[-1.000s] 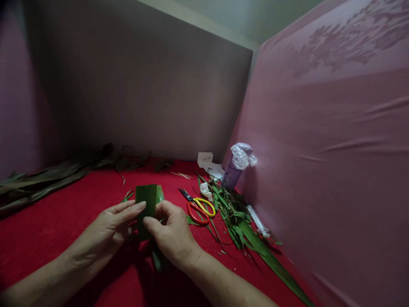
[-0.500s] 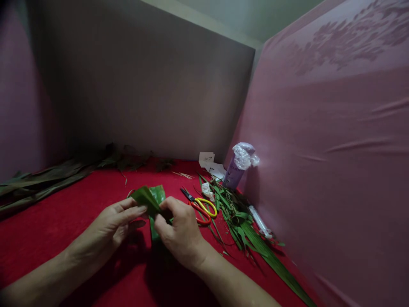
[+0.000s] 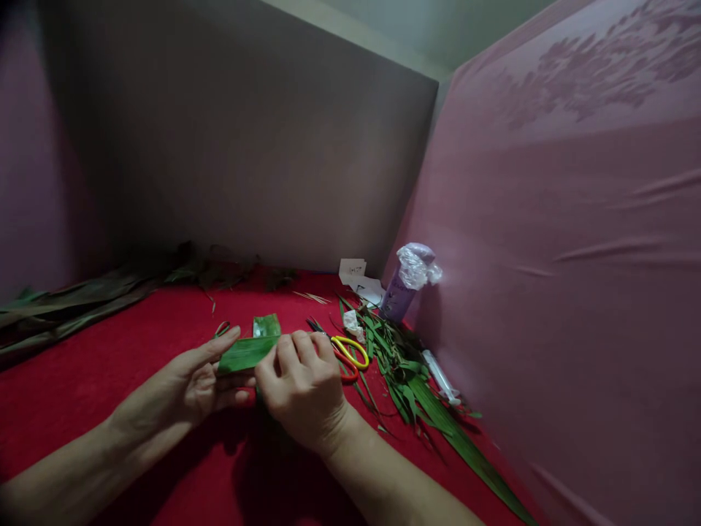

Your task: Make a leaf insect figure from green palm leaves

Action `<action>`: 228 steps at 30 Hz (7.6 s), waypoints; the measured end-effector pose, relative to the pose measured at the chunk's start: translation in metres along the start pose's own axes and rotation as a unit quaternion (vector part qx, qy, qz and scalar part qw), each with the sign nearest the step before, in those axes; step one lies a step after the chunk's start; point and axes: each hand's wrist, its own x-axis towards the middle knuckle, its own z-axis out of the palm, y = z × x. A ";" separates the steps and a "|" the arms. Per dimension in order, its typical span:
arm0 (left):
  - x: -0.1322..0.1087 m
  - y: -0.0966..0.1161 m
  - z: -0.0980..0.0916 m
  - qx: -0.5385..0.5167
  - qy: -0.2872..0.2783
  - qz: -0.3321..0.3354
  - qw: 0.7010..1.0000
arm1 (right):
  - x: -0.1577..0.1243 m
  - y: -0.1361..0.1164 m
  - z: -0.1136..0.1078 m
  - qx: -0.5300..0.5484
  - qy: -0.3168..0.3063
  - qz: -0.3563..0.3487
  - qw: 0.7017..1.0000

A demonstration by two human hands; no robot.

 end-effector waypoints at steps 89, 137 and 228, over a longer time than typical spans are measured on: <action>0.014 0.021 -0.022 0.206 -0.069 0.175 0.960 | 0.005 0.021 0.010 0.718 -0.077 0.469 0.508; 0.014 0.012 -0.018 0.213 -0.047 0.142 0.966 | 0.009 0.017 0.006 0.694 -0.095 0.482 0.525; 0.008 -0.004 -0.007 0.186 -0.019 0.079 0.979 | -0.004 -0.003 -0.004 0.306 0.003 0.080 0.949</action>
